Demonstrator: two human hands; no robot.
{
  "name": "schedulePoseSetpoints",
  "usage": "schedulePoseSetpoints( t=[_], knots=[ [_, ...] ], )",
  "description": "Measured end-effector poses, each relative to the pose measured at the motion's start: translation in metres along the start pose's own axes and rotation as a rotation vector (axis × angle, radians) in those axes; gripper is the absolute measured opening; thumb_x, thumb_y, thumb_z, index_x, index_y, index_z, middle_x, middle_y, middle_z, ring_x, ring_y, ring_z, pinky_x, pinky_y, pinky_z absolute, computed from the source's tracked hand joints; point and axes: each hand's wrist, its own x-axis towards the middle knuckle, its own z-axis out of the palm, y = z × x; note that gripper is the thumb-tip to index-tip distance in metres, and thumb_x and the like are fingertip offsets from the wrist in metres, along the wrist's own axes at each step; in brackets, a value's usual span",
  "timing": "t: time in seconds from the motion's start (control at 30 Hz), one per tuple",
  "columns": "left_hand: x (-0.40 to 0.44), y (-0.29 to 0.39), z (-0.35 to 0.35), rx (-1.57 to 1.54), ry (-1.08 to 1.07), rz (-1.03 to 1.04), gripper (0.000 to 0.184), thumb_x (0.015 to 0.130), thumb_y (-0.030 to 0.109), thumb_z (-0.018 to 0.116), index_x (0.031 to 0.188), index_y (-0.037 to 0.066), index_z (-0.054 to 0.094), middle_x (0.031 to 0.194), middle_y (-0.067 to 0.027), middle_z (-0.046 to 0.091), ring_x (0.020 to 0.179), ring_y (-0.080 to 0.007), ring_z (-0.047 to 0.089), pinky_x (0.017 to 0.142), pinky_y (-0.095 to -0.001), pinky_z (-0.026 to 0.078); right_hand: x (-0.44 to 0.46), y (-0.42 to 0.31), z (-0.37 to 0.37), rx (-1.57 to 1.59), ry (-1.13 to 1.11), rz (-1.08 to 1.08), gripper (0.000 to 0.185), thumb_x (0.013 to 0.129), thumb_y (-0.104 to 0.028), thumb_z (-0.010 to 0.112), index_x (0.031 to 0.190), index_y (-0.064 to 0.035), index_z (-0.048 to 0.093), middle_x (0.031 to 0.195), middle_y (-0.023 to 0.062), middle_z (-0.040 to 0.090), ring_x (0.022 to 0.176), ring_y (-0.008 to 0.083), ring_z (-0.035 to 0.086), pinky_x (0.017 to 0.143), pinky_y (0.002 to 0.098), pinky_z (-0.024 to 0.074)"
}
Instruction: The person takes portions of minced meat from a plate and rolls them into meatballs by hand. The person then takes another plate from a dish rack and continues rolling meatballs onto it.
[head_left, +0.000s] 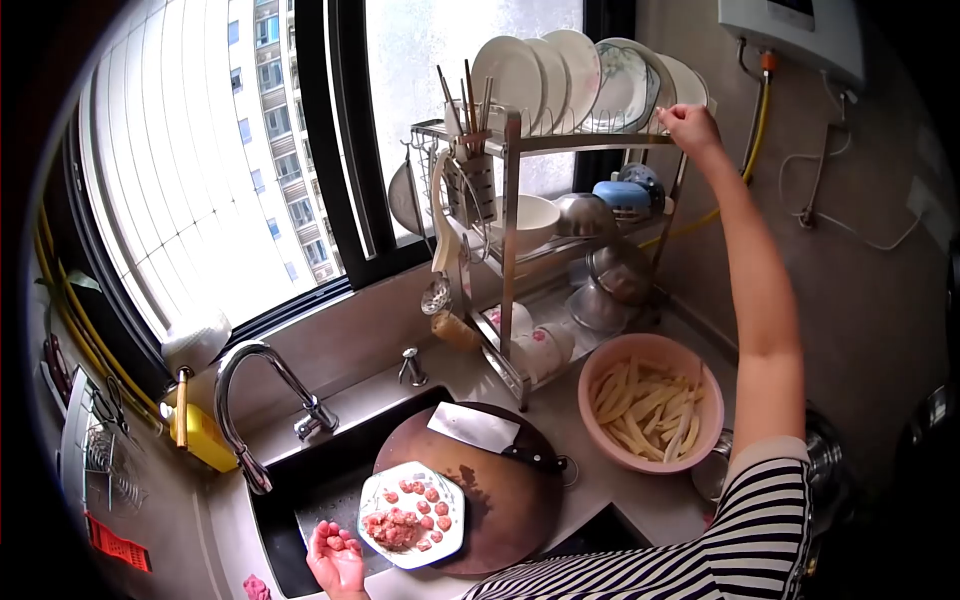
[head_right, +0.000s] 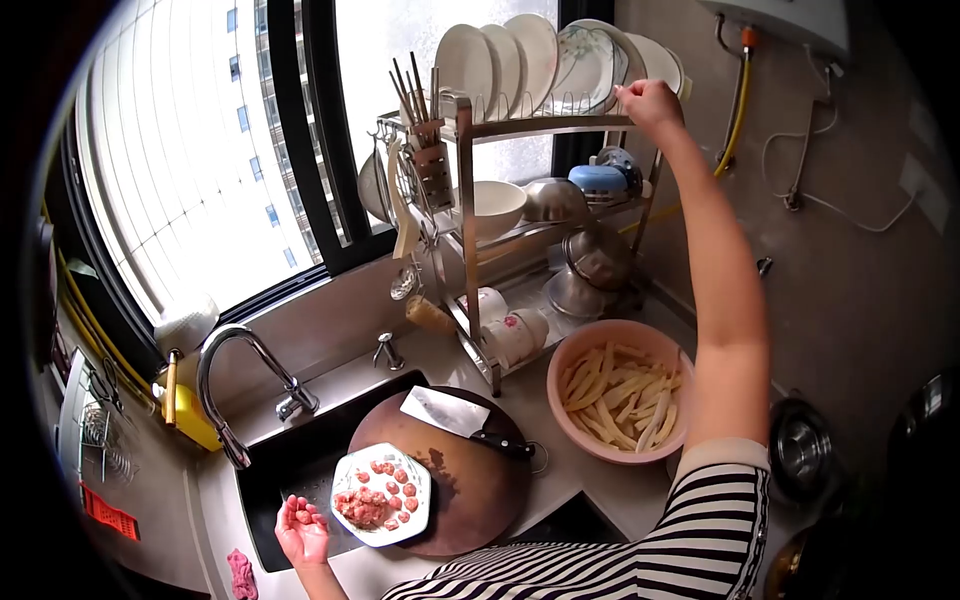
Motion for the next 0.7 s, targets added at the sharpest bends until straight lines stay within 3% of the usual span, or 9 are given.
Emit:
schedulePoseSetpoints(
  t=[0.23, 0.5, 0.57, 0.6, 0.67, 0.7],
  knots=[
    [0.006, 0.007, -0.007, -0.02, 0.024, 0.042, 0.017, 0.087, 0.021, 0.049, 0.087, 0.01, 0.063, 0.08, -0.0026, 0.064, 0.068, -0.0172, 0.06, 0.058, -0.0292, 0.049, 0.044, 0.01, 0.013, -0.252, -0.042, 0.228, 0.035, 0.076, -0.042, 0.059, 0.082, -0.0087, 0.067, 0.089, 0.0113, 0.066, 0.084, 0.0282, 0.062, 0.075, 0.037, 0.0485],
    [-0.032, 0.026, -0.034, 0.003, 0.146, 0.199, 0.018, 0.087, 0.021, 0.051, 0.088, 0.01, 0.064, 0.081, -0.0023, 0.065, 0.067, -0.0156, 0.062, 0.056, -0.0278, 0.05, 0.094, 0.049, 0.058, -0.186, -0.036, 0.178, 0.043, 0.073, -0.05, 0.059, 0.075, -0.0073, 0.068, 0.082, 0.0125, 0.066, 0.079, 0.0299, 0.062, 0.074, 0.0373, 0.0474],
    [-0.045, 0.032, -0.047, 0.031, 0.223, 0.251, 0.018, 0.088, 0.022, 0.05, 0.088, 0.011, 0.064, 0.08, -0.0022, 0.066, 0.067, -0.0155, 0.062, 0.054, -0.0272, 0.051, 0.094, 0.04, 0.065, -0.3, -0.069, 0.222, 0.045, 0.072, -0.05, 0.06, 0.085, -0.0077, 0.068, 0.094, 0.0129, 0.065, 0.087, 0.0305, 0.061, 0.078, 0.0377, 0.0473],
    [-0.04, 0.048, -0.104, -0.179, -0.208, 0.045, 0.031, 0.089, 0.021, 0.047, 0.112, 0.002, 0.055, 0.108, -0.0163, 0.058, 0.096, -0.028, 0.056, 0.076, -0.0394, 0.05, 0.096, 0.038, 0.069, -0.339, -0.045, 0.224, 0.046, 0.072, -0.05, 0.06, 0.088, -0.0081, 0.068, 0.098, 0.0127, 0.064, 0.09, 0.0308, 0.061, 0.079, 0.0381, 0.0473],
    [-0.072, 0.036, -0.029, -0.042, 0.227, 0.216, 0.014, 0.085, 0.011, 0.052, 0.084, 0.001, 0.062, 0.081, -0.0093, 0.063, 0.072, -0.0205, 0.059, 0.058, -0.029, 0.05, 0.098, 0.035, 0.07, -0.314, -0.046, 0.313, 0.047, 0.071, -0.049, 0.062, 0.094, -0.0089, 0.067, 0.105, 0.0126, 0.062, 0.095, 0.031, 0.059, 0.08, 0.0396, 0.0473],
    [-0.072, 0.037, -0.044, -0.085, 0.123, 0.209, 0.015, 0.085, 0.012, 0.052, 0.088, 0.001, 0.061, 0.086, -0.0109, 0.063, 0.075, -0.0212, 0.059, 0.06, -0.0307, 0.051, 0.102, 0.039, 0.072, -0.335, -0.059, 0.328, 0.048, 0.069, -0.048, 0.064, 0.096, -0.0086, 0.067, 0.105, 0.0136, 0.062, 0.096, 0.0304, 0.06, 0.081, 0.0398, 0.0472]
  ],
)
